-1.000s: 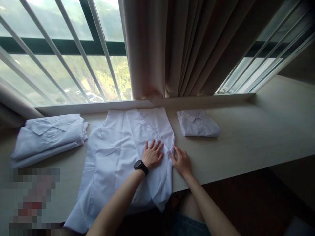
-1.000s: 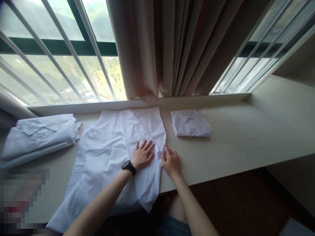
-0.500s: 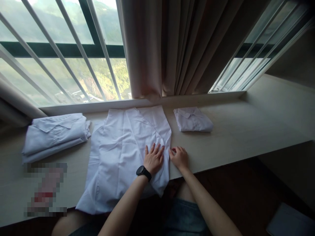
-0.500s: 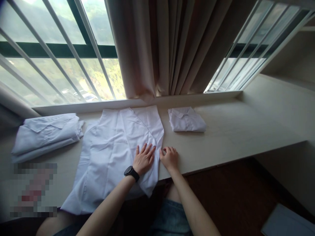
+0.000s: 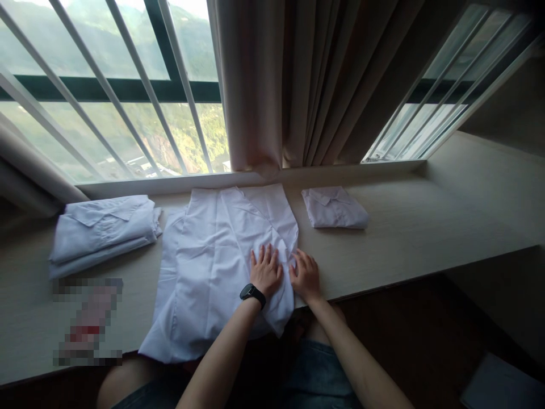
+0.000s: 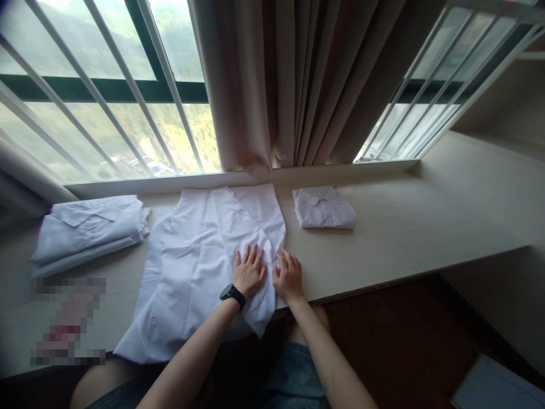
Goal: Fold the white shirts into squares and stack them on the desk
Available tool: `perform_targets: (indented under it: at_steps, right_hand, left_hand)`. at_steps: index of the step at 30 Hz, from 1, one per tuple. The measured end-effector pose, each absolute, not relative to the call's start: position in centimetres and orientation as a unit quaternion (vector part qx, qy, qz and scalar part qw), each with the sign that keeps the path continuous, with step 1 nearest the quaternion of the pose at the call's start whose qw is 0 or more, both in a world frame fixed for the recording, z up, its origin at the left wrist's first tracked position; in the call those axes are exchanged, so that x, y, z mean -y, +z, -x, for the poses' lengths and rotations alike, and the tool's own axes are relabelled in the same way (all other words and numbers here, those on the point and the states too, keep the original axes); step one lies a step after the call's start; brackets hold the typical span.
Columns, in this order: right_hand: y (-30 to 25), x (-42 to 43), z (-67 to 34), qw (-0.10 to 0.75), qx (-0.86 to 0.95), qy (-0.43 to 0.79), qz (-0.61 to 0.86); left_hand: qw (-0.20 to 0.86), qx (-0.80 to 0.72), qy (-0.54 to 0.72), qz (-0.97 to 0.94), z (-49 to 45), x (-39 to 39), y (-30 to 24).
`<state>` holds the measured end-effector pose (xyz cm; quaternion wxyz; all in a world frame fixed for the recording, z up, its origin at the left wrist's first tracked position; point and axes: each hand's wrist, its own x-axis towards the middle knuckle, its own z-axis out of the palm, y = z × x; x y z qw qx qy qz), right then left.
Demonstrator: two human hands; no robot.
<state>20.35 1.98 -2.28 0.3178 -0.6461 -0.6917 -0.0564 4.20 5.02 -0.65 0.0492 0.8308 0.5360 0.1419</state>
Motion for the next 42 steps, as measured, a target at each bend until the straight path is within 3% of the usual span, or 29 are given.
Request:
perform_targets:
  at_steps: [7,12,17,21,27,32,42]
  right_hand:
    - [-3.6,-1.1,-19.0,0.186,0.768,-0.015,0.612]
    - [-4.3,-1.3,-19.4,0.183,0.767,0.004,0.615]
    - [-3.3,-1.1,-20.0,0.220,0.770,0.019,0.599]
    - [-1.8,1.2,-18.7,0.237,0.790,-0.009,0.565]
    - [-1.8,6.6,-15.0,0.168,0.823,-0.026,0.542]
    - [-2.9,7.1,-14.5,0.142,0.817,-0.029,0.559]
    - [-3.4,7.0,-14.5,0.143,0.817,-0.049,0.557]
  left_hand:
    - [0.046,-0.545,0.136,-0.826,-4.3,-5.3,-0.7]
    - [0.083,-0.528,0.135,-0.835,-1.6,-4.0,1.6]
    - [0.069,-0.549,0.212,-0.806,4.3,3.4,3.4]
    - [0.154,-0.599,0.341,-0.708,9.6,12.3,1.7]
    - [0.302,-0.734,0.531,-0.295,15.9,18.7,-2.2]
    - [0.428,-0.635,0.632,-0.123,18.3,16.4,-0.7]
    - [0.668,-0.381,0.639,0.019,20.7,13.0,5.0]
